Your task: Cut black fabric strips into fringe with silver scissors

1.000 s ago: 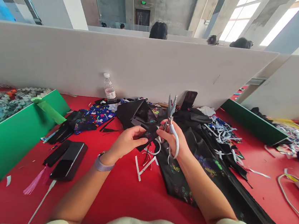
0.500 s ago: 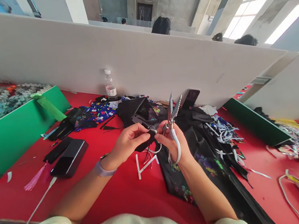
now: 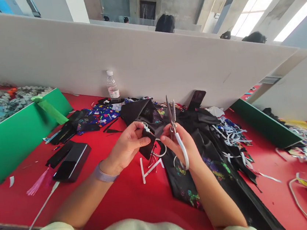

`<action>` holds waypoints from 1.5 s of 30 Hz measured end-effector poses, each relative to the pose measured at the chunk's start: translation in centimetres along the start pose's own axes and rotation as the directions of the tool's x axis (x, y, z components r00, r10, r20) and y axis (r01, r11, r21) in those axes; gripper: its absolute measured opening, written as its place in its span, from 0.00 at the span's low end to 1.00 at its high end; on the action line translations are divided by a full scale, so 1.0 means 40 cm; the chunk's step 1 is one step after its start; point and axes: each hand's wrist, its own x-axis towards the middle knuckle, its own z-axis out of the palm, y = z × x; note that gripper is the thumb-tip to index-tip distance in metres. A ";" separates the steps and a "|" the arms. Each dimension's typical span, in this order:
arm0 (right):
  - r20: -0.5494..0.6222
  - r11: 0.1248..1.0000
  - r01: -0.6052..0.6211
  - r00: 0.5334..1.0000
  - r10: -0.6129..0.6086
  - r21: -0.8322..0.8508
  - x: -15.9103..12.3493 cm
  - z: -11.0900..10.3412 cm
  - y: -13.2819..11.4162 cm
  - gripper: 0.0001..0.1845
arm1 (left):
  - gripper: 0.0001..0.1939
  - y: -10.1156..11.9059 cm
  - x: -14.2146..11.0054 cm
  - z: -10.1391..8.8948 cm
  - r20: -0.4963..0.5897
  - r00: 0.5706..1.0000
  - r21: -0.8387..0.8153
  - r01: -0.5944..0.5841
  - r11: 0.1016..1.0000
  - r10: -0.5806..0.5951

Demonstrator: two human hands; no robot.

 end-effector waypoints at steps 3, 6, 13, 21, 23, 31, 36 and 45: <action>0.088 0.954 0.066 0.995 -0.042 -0.292 -0.012 -0.028 -0.018 0.14 | 0.21 0.010 -0.002 -0.008 0.001 0.990 0.059 -0.138 0.989 0.138; 0.163 0.841 0.189 0.979 -0.122 -0.506 -0.028 -0.044 -0.036 0.16 | 0.20 0.013 -0.012 -0.013 -0.008 0.956 0.165 -0.289 0.943 0.294; 0.223 0.682 0.359 0.933 -0.282 -0.637 -0.046 -0.044 -0.058 0.12 | 0.20 0.016 -0.032 -0.010 -0.033 0.867 0.312 -0.464 0.829 0.498; 0.216 0.700 0.340 0.940 -0.263 -0.628 -0.053 -0.050 -0.059 0.14 | 0.20 0.013 -0.033 -0.017 0.010 0.882 0.334 -0.447 0.830 0.471; 0.214 0.707 0.339 0.941 -0.263 -0.621 -0.053 -0.049 -0.058 0.15 | 0.20 0.013 -0.034 -0.017 0.023 0.882 0.329 -0.451 0.830 0.470; 0.220 0.705 0.336 0.942 -0.254 -0.624 -0.055 -0.050 -0.051 0.17 | 0.21 0.020 -0.035 -0.013 0.015 0.897 0.334 -0.422 0.843 0.443; 0.206 0.676 0.357 0.933 -0.296 -0.645 -0.055 -0.046 -0.051 0.17 | 0.21 0.019 -0.035 -0.013 0.016 0.900 0.296 -0.421 0.857 0.437; 0.074 0.994 0.066 0.996 -0.059 -0.088 -0.035 -0.032 -0.027 0.24 | 0.20 0.023 -0.010 -0.017 0.051 0.921 0.059 -0.388 0.920 0.386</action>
